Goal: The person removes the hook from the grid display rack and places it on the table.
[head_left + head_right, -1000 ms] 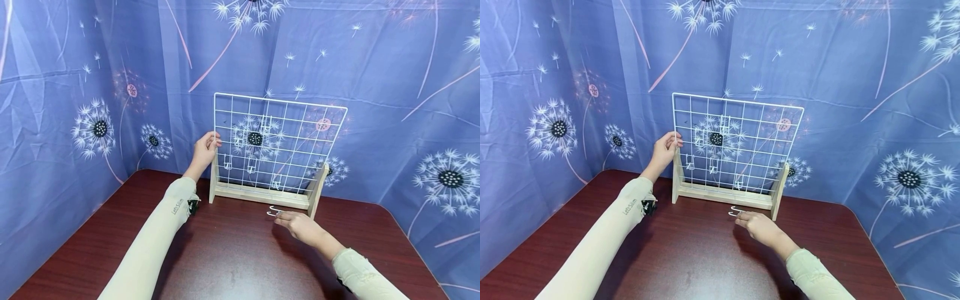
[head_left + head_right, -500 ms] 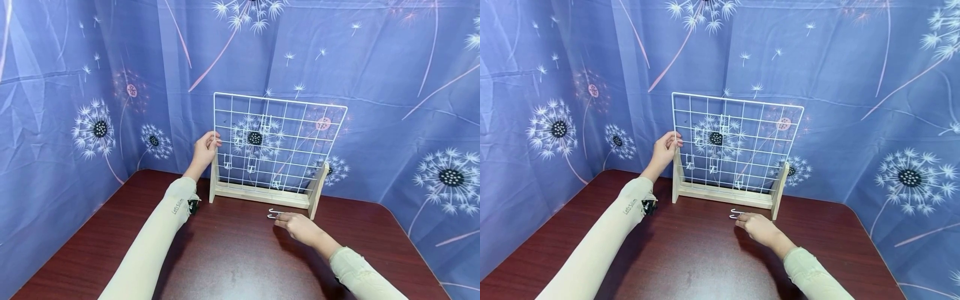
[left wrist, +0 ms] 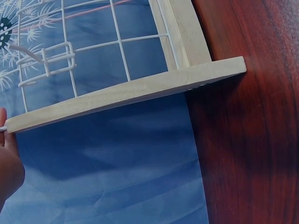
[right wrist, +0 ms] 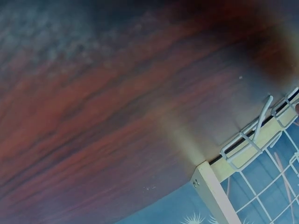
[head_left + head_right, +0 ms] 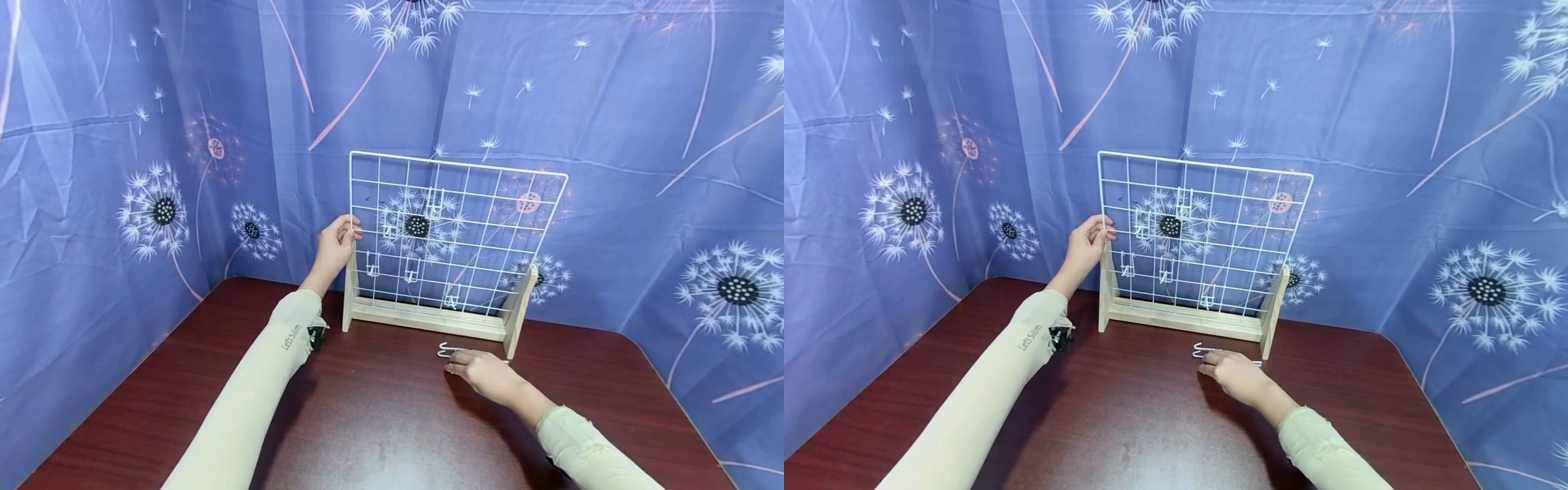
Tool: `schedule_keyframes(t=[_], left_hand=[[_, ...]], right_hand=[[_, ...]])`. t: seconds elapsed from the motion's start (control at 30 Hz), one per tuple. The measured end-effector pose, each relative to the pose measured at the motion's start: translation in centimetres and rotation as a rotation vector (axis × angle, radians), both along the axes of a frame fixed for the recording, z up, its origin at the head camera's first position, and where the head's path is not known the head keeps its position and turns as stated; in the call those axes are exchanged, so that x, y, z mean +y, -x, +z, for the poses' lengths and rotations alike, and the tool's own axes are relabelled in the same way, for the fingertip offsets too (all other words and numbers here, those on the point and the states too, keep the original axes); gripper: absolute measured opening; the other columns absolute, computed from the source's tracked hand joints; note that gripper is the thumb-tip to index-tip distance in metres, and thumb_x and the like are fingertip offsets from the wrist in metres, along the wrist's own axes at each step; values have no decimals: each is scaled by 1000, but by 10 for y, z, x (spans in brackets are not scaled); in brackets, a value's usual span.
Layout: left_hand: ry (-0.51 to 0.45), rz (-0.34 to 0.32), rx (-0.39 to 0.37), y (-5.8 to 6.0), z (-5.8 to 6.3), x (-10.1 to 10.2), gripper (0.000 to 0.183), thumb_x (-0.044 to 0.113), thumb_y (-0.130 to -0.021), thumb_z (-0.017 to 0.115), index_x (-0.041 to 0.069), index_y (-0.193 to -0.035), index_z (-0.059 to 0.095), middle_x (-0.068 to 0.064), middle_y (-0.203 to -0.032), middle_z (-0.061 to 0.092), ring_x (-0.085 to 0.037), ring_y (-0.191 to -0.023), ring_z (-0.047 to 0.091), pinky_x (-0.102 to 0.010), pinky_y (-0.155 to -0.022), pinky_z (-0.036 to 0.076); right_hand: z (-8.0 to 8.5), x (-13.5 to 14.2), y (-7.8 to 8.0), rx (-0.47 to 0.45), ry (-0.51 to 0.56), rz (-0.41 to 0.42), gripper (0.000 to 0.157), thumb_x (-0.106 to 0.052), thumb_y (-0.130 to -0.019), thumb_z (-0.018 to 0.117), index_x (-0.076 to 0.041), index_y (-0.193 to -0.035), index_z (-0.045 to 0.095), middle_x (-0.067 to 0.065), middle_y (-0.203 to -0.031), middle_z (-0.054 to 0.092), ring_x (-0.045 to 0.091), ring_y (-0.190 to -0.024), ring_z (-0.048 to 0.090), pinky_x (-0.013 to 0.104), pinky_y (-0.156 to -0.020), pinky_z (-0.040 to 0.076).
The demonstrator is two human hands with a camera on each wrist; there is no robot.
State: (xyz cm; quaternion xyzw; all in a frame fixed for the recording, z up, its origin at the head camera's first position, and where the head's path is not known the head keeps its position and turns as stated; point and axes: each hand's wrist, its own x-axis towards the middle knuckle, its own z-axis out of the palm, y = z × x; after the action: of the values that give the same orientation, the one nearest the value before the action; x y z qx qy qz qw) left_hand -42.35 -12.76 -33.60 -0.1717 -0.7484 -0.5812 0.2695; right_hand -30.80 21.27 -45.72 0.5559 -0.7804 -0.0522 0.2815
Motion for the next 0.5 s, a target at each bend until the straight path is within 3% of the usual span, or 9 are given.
schedule_keyframes(t=[0.2, 0.5], left_hand=[[25, 25, 8, 0, -1, 0, 20, -7, -95, 48, -1, -109, 62, -16, -95, 69, -26, -88, 67, -21, -73, 49], [35, 32, 20, 0, 0, 0, 21, -7, -95, 48, -1, -108, 62, -16, -95, 69, -26, -88, 68, -22, -75, 50]], right_hand=[[0, -2, -4, -13, 3, 14, 22, 1, -74, 66, -7, -94, 74, 4, -92, 64, 15, -87, 64, 27, -76, 54], [-3, 2, -9, -40, -26, -48, 28, 2, -72, 69, -7, -99, 73, 4, -99, 64, 19, -92, 65, 30, -72, 54]])
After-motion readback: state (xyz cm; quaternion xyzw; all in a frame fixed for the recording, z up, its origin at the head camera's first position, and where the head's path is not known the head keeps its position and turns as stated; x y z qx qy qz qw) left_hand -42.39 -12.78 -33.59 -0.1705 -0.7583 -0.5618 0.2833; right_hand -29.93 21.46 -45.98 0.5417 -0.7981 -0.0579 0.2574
